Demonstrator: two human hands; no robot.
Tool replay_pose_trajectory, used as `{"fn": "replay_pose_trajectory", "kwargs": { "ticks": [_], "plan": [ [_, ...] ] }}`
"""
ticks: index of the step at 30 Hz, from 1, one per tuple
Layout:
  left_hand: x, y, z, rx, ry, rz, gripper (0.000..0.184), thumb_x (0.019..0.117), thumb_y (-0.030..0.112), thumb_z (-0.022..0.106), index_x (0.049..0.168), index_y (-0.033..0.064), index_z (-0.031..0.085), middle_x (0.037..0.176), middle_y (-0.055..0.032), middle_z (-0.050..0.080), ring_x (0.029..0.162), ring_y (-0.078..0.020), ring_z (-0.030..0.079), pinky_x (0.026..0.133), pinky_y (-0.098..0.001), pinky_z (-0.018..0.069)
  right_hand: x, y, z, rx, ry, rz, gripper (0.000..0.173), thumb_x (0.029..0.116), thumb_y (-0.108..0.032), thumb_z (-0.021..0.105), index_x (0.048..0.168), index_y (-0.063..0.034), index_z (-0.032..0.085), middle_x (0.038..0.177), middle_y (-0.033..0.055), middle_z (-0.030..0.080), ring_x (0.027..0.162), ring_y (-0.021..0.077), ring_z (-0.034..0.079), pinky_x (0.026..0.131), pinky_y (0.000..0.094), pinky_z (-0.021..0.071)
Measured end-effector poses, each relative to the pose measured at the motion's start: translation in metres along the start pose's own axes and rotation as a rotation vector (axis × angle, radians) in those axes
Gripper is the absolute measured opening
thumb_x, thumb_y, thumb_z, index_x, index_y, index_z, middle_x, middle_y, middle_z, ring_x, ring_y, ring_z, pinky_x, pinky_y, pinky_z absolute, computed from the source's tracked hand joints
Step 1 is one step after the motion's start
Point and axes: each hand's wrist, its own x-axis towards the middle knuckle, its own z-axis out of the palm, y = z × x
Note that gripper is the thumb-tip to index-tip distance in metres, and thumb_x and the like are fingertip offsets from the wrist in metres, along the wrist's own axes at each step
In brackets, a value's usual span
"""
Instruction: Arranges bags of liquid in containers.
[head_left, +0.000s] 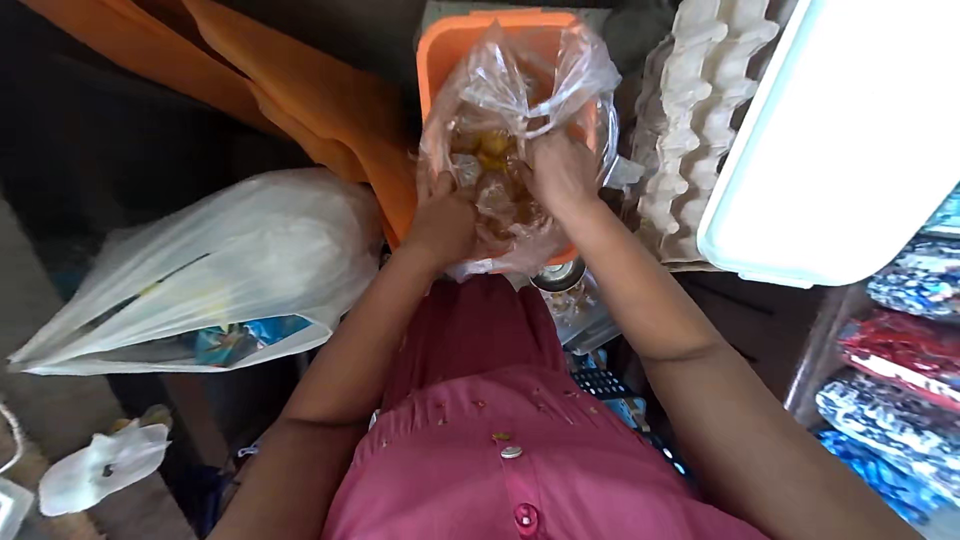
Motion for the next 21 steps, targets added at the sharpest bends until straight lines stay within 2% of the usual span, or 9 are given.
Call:
{"fn": "replay_pose_trajectory", "kwargs": {
  "ticks": [2, 4, 7, 11, 13, 15, 17, 18, 21],
  "plan": [
    [-0.003, -0.007, 0.0, -0.047, -0.005, 0.044, 0.023, 0.0929, 0.015, 0.069, 0.113, 0.0096, 0.077, 0.135, -0.0086, 0.064, 0.138, -0.043, 0.042, 0.117, -0.0751, 0.0043, 0.006, 0.002, 0.005, -0.011, 0.009, 0.021, 0.048, 0.0966, -0.033, 0.066, 0.131, 0.0007, 0.064, 0.13, 0.0279, 0.064, 0.124, 0.0472, 0.059, 0.098, 0.0659, 0.0466],
    [-0.008, -0.012, -0.003, -0.093, -0.01, 0.064, 0.025, 0.0933, 0.018, 0.07, 0.117, 0.0123, 0.077, 0.136, -0.0069, 0.064, 0.136, -0.0423, 0.044, 0.117, -0.0746, 0.0069, 0.01, 0.003, 0.011, -0.001, 0.019, -0.036, 0.036, 0.0979, -0.025, 0.064, 0.126, -0.0023, 0.068, 0.126, 0.025, 0.067, 0.126, 0.0444, 0.059, 0.108, 0.0651, 0.038],
    [-0.014, -0.013, -0.001, -0.125, 0.023, 0.074, 0.026, 0.0947, 0.019, 0.068, 0.118, 0.0121, 0.076, 0.137, -0.0087, 0.063, 0.135, -0.0425, 0.045, 0.116, -0.0751, 0.0071, 0.007, 0.013, 0.016, 0.122, 0.052, -0.106, 0.029, 0.0998, -0.022, 0.061, 0.121, -0.0051, 0.072, 0.124, 0.0209, 0.069, 0.126, 0.04, 0.059, 0.114, 0.0623, 0.033],
    [-0.017, -0.012, 0.007, -0.11, 0.124, 0.041, 0.025, 0.0961, 0.018, 0.065, 0.119, 0.011, 0.074, 0.143, -0.0152, 0.056, 0.142, -0.0435, 0.039, 0.117, -0.0755, 0.0045, -0.005, 0.032, 0.027, 0.326, 0.263, -0.14, 0.028, 0.1002, -0.021, 0.061, 0.116, -0.0005, 0.072, 0.119, 0.0197, 0.07, 0.117, 0.0367, 0.065, 0.106, 0.057, 0.0447],
    [-0.015, -0.008, 0.007, -0.107, 0.235, 0.003, 0.03, 0.0952, 0.014, 0.065, 0.125, 0.0103, 0.072, 0.148, -0.0207, 0.051, 0.146, -0.0484, 0.033, 0.117, -0.077, 0.003, -0.01, 0.035, 0.037, 0.375, 0.363, -0.167, 0.024, 0.0999, -0.02, 0.062, 0.111, -0.0018, 0.073, 0.115, 0.0177, 0.071, 0.111, 0.0341, 0.067, 0.099, 0.0537, 0.0498],
    [-0.009, -0.005, 0.003, -0.114, 0.34, -0.042, 0.035, 0.0945, 0.013, 0.066, 0.13, 0.0144, 0.07, 0.157, -0.0224, 0.042, 0.15, -0.0519, 0.023, 0.117, -0.0773, 0.0016, -0.013, 0.036, 0.048, 0.396, 0.433, -0.207, 0.019, 0.0995, -0.016, 0.063, 0.107, -0.0023, 0.073, 0.111, 0.0168, 0.072, 0.11, 0.0333, 0.067, 0.099, 0.0519, 0.0498],
    [0.0, -0.003, -0.005, -0.105, 0.427, -0.062, 0.04, 0.0938, 0.013, 0.064, 0.133, 0.0195, 0.068, 0.163, -0.02, 0.034, 0.152, -0.0524, 0.017, 0.116, -0.0783, 0.0012, -0.017, 0.036, 0.056, 0.362, 0.508, -0.254, 0.016, 0.0971, -0.012, 0.063, 0.104, -0.0029, 0.075, 0.107, 0.0167, 0.073, 0.107, 0.0349, 0.068, 0.097, 0.0535, 0.0498],
    [0.005, -0.003, -0.009, -0.09, 0.483, -0.047, 0.042, 0.0935, 0.011, 0.063, 0.134, 0.0201, 0.067, 0.163, -0.0198, 0.034, 0.152, -0.0533, 0.016, 0.115, -0.0789, 0.0019, -0.019, 0.034, 0.058, 0.337, 0.548, -0.265, 0.015, 0.0965, -0.012, 0.064, 0.103, -0.0045, 0.075, 0.104, 0.0151, 0.074, 0.105, 0.0338, 0.069, 0.098, 0.0535, 0.0486],
    [0.017, -0.002, -0.029, -0.05, 0.57, 0.014, 0.05, 0.0933, 0.005, 0.06, 0.142, 0.0168, 0.06, 0.161, -0.0269, 0.033, 0.151, -0.0567, 0.014, 0.114, -0.0797, 0.0032, -0.024, 0.031, 0.054, 0.315, 0.713, -0.295, 0.012, 0.0966, -0.015, 0.066, 0.098, -0.0073, 0.076, 0.095, 0.011, 0.075, 0.097, 0.0286, 0.07, 0.106, 0.0547, 0.04]
  ]
}}
